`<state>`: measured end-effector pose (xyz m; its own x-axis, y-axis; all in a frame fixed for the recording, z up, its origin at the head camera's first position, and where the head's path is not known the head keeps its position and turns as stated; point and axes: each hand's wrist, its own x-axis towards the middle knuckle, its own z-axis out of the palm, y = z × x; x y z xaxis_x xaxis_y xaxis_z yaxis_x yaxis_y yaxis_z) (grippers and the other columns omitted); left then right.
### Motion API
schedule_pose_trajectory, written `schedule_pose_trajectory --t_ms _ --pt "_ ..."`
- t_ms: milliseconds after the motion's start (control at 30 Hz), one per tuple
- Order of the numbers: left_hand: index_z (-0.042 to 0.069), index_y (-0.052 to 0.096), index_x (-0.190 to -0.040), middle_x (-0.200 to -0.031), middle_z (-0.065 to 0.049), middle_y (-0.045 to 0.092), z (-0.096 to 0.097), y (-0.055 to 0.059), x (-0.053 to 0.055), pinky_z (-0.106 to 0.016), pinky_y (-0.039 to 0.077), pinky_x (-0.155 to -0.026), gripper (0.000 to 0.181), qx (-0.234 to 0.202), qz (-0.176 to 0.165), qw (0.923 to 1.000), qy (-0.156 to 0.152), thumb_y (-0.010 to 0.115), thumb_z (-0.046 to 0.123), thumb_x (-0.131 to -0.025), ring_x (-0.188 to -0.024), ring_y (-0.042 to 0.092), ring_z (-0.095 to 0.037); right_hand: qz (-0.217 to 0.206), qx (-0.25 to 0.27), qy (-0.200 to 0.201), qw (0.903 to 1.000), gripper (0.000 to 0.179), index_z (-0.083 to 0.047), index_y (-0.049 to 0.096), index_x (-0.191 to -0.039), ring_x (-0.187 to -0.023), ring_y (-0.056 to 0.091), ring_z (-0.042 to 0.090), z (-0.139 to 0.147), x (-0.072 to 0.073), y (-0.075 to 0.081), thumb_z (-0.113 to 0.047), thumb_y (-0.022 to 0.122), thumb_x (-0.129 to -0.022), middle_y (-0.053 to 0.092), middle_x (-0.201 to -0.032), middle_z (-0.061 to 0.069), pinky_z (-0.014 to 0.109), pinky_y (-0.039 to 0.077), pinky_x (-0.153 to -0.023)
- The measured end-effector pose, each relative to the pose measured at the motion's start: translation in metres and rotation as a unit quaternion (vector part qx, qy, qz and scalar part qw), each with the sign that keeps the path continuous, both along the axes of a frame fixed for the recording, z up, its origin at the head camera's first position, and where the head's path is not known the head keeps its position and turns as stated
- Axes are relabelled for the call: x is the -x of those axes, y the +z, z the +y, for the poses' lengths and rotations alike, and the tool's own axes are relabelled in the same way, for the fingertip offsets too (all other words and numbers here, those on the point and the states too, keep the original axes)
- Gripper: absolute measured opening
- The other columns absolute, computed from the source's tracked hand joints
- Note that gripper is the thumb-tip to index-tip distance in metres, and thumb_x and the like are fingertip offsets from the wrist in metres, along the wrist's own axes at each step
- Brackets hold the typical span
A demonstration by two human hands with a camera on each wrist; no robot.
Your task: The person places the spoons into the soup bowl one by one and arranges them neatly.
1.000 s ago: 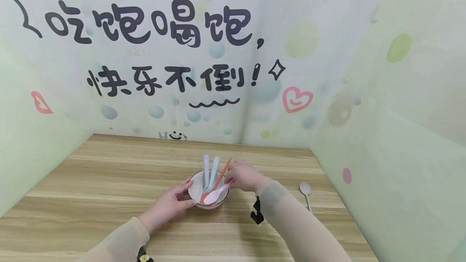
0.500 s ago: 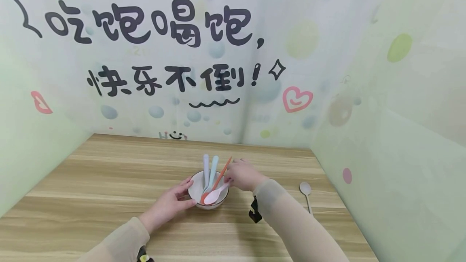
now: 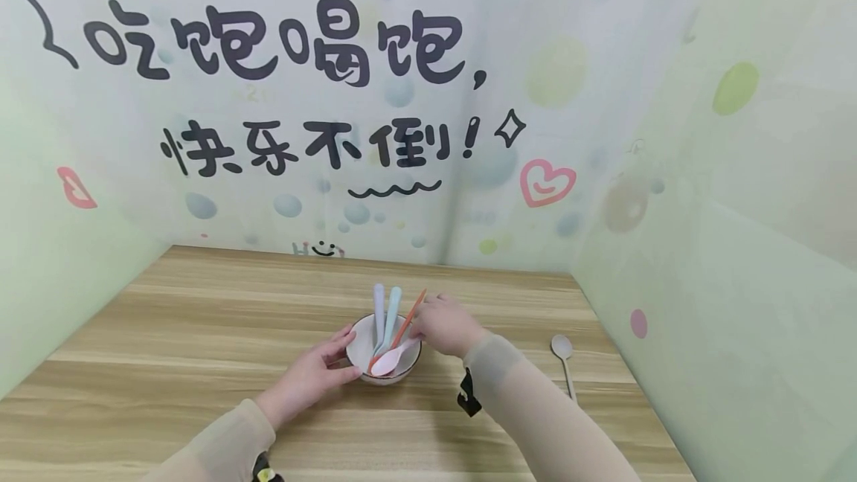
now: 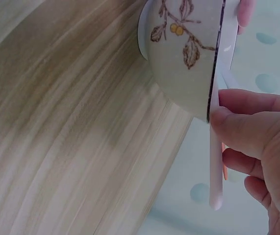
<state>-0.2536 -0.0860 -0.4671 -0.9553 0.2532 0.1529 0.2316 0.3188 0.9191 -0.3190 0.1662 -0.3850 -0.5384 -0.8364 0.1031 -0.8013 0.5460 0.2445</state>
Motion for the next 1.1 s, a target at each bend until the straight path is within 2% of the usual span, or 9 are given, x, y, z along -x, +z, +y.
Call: schedule_pose_trajectory --t_ms 200,433,700,933,1100 --pt "-0.005 0.045 -0.14 -0.154 -0.015 0.031 0.0 0.002 -0.001 -0.043 0.041 -0.103 0.072 0.002 0.0 1.0 -0.001 0.078 0.021 -0.082 -0.121 0.053 -0.03 0.007 0.013 -0.004 0.9999 0.016 -0.026 0.077 -0.084 -0.078 0.054 0.011 -0.001 -0.002 -0.002 -0.011 0.073 -0.079 0.062 -0.081 -0.01 0.03 0.04 -0.072" --pt "-0.004 0.045 -0.14 -0.154 -0.015 0.03 0.0 0.003 -0.002 -0.043 0.041 -0.103 0.072 -0.003 -0.006 1.0 -0.005 0.078 0.023 -0.082 -0.122 0.052 -0.032 0.023 0.009 -0.004 0.9997 0.02 -0.026 0.078 -0.094 -0.088 0.06 0.013 0.0 -0.004 -0.007 -0.011 0.069 -0.083 0.067 -0.096 -0.008 0.031 0.043 -0.078" --pt "-0.002 0.044 -0.141 -0.155 -0.012 0.029 -0.001 0.001 0.0 -0.043 0.041 -0.104 0.071 0.005 -0.011 0.9999 -0.002 0.077 0.024 -0.083 -0.123 0.052 -0.03 0.013 0.026 -0.003 0.9996 0.021 -0.024 0.077 -0.099 -0.093 0.06 0.017 0.001 -0.002 -0.012 -0.012 0.067 -0.084 0.067 -0.101 -0.006 0.035 0.044 -0.083" --pt "-0.002 0.045 -0.141 -0.155 -0.014 0.03 -0.001 0.0 0.0 -0.043 0.041 -0.104 0.072 -0.009 -0.006 0.9999 -0.002 0.078 0.023 -0.082 -0.123 0.053 -0.03 -0.012 0.028 -0.009 0.9995 0.023 -0.02 0.073 -0.108 -0.104 0.06 0.021 0.002 -0.002 -0.014 -0.016 0.06 -0.09 0.066 -0.111 -0.002 0.042 0.044 -0.093" --pt "-0.003 0.045 -0.141 -0.155 -0.014 0.029 -0.001 0.0 0.0 -0.043 0.041 -0.103 0.072 -0.012 -0.008 0.9999 -0.005 0.078 0.023 -0.082 -0.123 0.052 -0.03 -0.013 0.021 -0.009 0.9997 0.028 -0.019 0.071 -0.115 -0.11 0.059 0.022 0.001 -0.003 -0.015 -0.014 0.057 -0.091 0.066 -0.116 0.0 0.043 0.043 -0.097"
